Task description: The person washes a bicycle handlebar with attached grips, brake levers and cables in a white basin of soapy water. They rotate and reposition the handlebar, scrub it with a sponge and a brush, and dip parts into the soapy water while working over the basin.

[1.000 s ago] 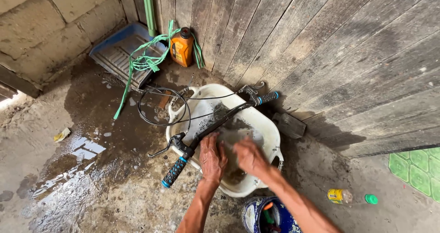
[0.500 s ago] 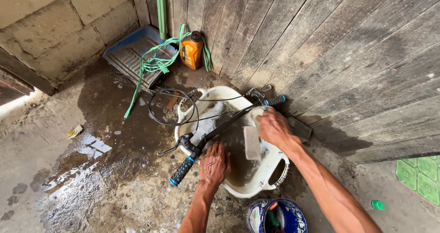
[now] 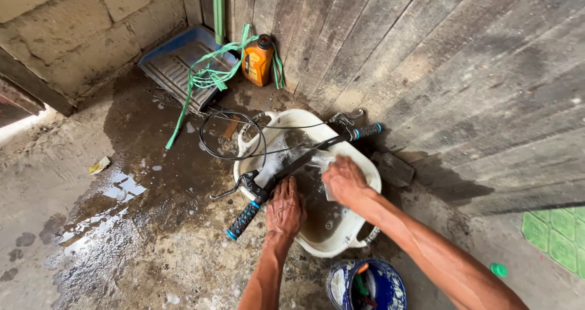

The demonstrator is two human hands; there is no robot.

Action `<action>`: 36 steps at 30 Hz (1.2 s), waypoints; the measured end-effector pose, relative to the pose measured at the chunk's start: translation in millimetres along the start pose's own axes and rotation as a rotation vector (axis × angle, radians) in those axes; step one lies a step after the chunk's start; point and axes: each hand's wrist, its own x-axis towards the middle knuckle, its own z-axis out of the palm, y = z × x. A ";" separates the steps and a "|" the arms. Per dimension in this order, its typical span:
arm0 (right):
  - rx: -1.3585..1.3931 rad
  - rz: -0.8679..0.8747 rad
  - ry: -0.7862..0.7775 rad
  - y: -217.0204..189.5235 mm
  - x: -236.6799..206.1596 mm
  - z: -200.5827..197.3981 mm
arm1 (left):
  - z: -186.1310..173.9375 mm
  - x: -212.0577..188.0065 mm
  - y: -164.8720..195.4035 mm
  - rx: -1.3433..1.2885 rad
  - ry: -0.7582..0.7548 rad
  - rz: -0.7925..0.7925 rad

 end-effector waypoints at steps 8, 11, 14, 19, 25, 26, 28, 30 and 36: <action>-0.020 -0.327 -0.100 -86.2 -56.5 63.8 | -34.2 -47.5 -3.6 -0.286 0.421 0.333; 0.130 -0.317 0.006 -83.4 -42.2 88.7 | -58.7 -53.1 -8.4 -0.028 0.517 0.152; -0.004 -0.522 0.315 -73.6 -44.2 77.4 | -82.5 -47.9 -21.9 0.186 0.358 -0.133; 0.089 -0.604 0.393 -75.1 -72.6 21.2 | -100.5 -54.6 -29.4 0.082 0.045 -0.195; 0.025 -0.545 0.130 -109.2 -49.5 -28.0 | -101.8 -53.3 -26.7 0.078 -0.055 -0.245; -0.019 -0.547 0.100 -113.7 -40.2 -33.1 | -101.1 -52.5 -28.0 0.048 -0.038 -0.235; -0.030 -0.544 0.207 -119.6 -24.9 -40.5 | -98.7 -52.2 -30.6 -0.012 -0.011 -0.215; -0.075 -0.468 0.123 -120.1 -15.8 -44.6 | -96.2 -49.6 -31.2 0.077 0.055 -0.157; -0.099 -0.447 0.102 -103.6 -33.9 -37.4 | -94.9 -40.5 -32.0 0.175 -0.018 -0.096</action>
